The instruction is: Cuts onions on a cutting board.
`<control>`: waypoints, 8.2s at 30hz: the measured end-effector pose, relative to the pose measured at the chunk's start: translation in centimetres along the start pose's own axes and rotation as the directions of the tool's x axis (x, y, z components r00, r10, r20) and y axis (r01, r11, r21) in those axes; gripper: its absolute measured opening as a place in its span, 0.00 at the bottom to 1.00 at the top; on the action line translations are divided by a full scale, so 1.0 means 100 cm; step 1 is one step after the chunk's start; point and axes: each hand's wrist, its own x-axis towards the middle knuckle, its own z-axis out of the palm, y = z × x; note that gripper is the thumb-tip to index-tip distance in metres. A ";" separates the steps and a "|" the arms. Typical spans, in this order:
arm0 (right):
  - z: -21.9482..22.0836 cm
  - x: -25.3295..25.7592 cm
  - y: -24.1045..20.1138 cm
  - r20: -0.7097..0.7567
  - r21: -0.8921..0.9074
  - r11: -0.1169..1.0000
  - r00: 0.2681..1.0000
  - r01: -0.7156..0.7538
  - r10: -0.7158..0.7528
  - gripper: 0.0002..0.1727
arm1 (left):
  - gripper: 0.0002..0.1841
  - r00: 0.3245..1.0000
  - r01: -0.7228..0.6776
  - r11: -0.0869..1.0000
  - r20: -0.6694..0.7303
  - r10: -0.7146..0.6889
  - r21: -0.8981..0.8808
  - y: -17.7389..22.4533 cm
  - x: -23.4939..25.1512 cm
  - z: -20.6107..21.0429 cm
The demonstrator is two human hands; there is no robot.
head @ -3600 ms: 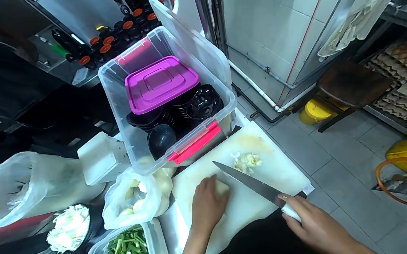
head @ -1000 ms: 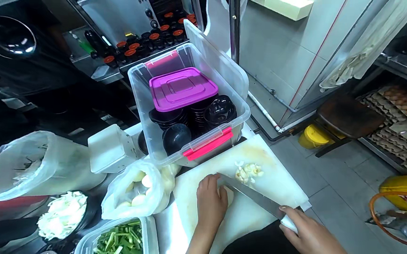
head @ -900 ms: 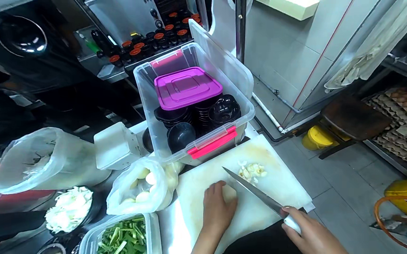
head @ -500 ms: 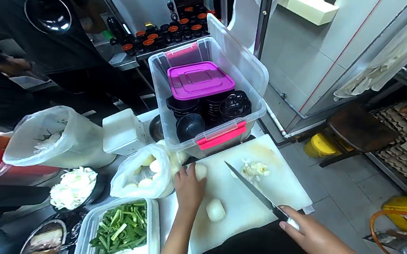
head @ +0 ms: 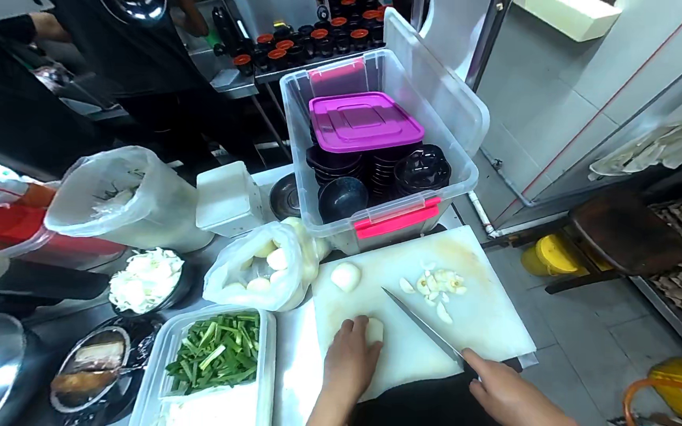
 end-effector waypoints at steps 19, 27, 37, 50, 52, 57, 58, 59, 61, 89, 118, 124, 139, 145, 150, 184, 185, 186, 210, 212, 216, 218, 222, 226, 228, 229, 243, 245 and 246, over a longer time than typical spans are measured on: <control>-0.012 0.021 -0.041 0.053 -0.326 0.936 0.991 0.133 -0.122 0.20 | 0.22 0.984 -0.077 0.993 0.155 0.089 -0.084 -0.012 0.017 -0.034; -0.021 0.013 -0.039 0.110 -0.368 0.917 0.987 0.153 -0.121 0.20 | 0.23 0.984 -0.051 0.985 0.157 0.078 -0.167 -0.013 0.012 -0.025; -0.043 0.045 -0.069 0.128 -0.450 0.863 0.973 0.231 -0.193 0.21 | 0.21 0.995 0.029 0.963 0.097 -0.003 -0.268 -0.009 0.001 -0.016; -0.058 0.075 -0.088 0.234 -0.513 0.792 0.942 0.331 -0.242 0.23 | 0.21 0.988 0.123 0.924 -0.040 -0.147 -0.362 0.005 -0.016 0.006; -0.067 0.063 -0.085 0.232 -0.520 0.784 0.939 0.339 -0.252 0.22 | 0.20 0.987 0.125 0.921 -0.050 -0.154 -0.369 0.006 -0.017 0.008; -0.063 0.057 -0.066 0.223 -0.535 0.772 0.938 0.344 -0.264 0.22 | 0.19 0.981 0.124 0.910 -0.089 -0.172 -0.395 0.006 -0.018 0.011; -0.056 0.064 -0.070 0.223 -0.537 0.771 0.939 0.342 -0.261 0.23 | 0.20 0.981 0.124 0.910 -0.091 -0.174 -0.394 0.007 -0.018 0.012; -0.051 0.071 -0.078 0.225 -0.538 0.772 0.940 0.339 -0.256 0.23 | 0.20 0.981 0.122 0.911 -0.093 -0.172 -0.393 0.007 -0.018 0.013; -0.052 0.075 -0.095 0.221 -0.550 0.763 0.941 0.339 -0.258 0.22 | 0.20 0.981 0.117 0.912 -0.099 -0.168 -0.393 0.006 -0.018 0.014; -0.064 0.056 -0.099 0.224 -0.569 0.730 0.925 0.379 -0.306 0.19 | 0.17 0.952 0.037 0.901 -0.258 -0.163 -0.432 -0.003 -0.027 0.034; -0.049 0.080 -0.126 0.237 -0.561 0.725 0.917 0.399 -0.321 0.22 | 0.17 0.923 -0.014 0.913 -0.357 -0.146 -0.409 -0.001 -0.026 0.049; -0.067 0.059 -0.109 0.262 -0.593 0.697 0.915 0.404 -0.307 0.21 | 0.16 0.893 -0.024 0.915 -0.420 -0.161 -0.402 -0.001 -0.029 0.057; -0.063 0.057 -0.116 0.264 -0.588 0.692 0.908 0.419 -0.325 0.22 | 0.16 0.868 -0.055 0.915 -0.472 -0.154 -0.400 -0.005 -0.032 0.066; -0.033 0.087 -0.132 0.245 -0.541 0.736 0.913 0.407 -0.326 0.19 | 0.16 0.866 -0.052 0.915 -0.475 -0.158 -0.399 -0.004 -0.032 0.066; -0.053 0.065 -0.126 0.239 -0.586 0.704 0.916 0.402 -0.323 0.20 | 0.16 0.840 -0.072 0.922 -0.522 -0.150 -0.381 -0.005 -0.034 0.073; -0.027 0.081 -0.133 0.223 -0.577 0.723 0.925 0.380 -0.308 0.16 | 0.16 0.787 -0.076 0.929 -0.594 -0.167 -0.362 -0.003 -0.034 0.086; -0.031 0.079 -0.132 0.227 -0.579 0.719 0.923 0.385 -0.312 0.17 | 0.16 0.784 -0.078 0.931 -0.598 -0.164 -0.357 -0.004 -0.033 0.086; -0.036 0.077 -0.130 0.230 -0.578 0.715 0.919 0.394 -0.320 0.18 | 0.17 0.779 -0.083 0.932 -0.606 -0.159 -0.352 -0.005 -0.033 0.086; -0.038 0.092 -0.116 0.276 -0.490 0.758 0.901 0.432 -0.335 0.21 | 0.18 0.749 -0.067 0.940 -0.639 -0.174 -0.334 -0.003 -0.027 0.091; -0.041 0.091 -0.113 0.239 -0.492 0.772 0.914 0.404 -0.326 0.20 | 0.19 0.756 -0.040 0.945 -0.629 -0.184 -0.324 -0.003 -0.022 0.089; -0.045 0.087 -0.114 0.188 -0.526 0.774 0.936 0.353 -0.299 0.20 | 0.19 0.727 0.096 0.966 -0.646 -0.233 -0.241 0.007 -0.008 0.090; -0.046 0.085 -0.112 0.186 -0.536 0.770 0.938 0.346 -0.293 0.20 | 0.20 0.738 0.162 0.956 -0.612 -0.283 -0.246 0.013 -0.007 0.084; -0.048 0.081 -0.108 0.182 -0.544 0.769 0.942 0.337 -0.284 0.20 | 0.26 0.771 0.239 0.918 -0.513 -0.377 -0.316 0.019 -0.008 0.069; -0.054 0.076 -0.107 0.177 -0.554 0.763 0.943 0.332 -0.282 0.19 | 0.30 0.784 0.113 0.891 -0.510 -0.352 -0.440 0.013 -0.021 0.066; -0.057 0.071 -0.107 0.178 -0.563 0.760 0.945 0.326 -0.274 0.19 | 0.25 0.793 0.066 0.875 -0.507 -0.338 -0.479 0.009 -0.030 0.065; -0.058 0.069 -0.107 0.181 -0.566 0.756 0.945 0.328 -0.274 0.19 | 0.23 0.811 0.063 0.878 -0.489 -0.322 -0.474 0.007 -0.034 0.065; -0.052 0.069 -0.127 0.200 -0.633 0.682 0.928 0.367 -0.314 0.19 | 0.19 0.857 0.001 0.916 -0.471 -0.207 -0.400 -0.006 -0.030 0.075; -0.052 0.063 -0.124 0.208 -0.639 0.677 0.929 0.366 -0.306 0.19 | 0.19 0.857 0.002 0.919 -0.472 -0.204 -0.393 -0.006 -0.030 0.076; -0.049 0.064 -0.124 0.206 -0.639 0.679 0.931 0.360 -0.300 0.19 | 0.19 0.854 -0.003 0.921 -0.480 -0.200 -0.389 -0.006 -0.030 0.077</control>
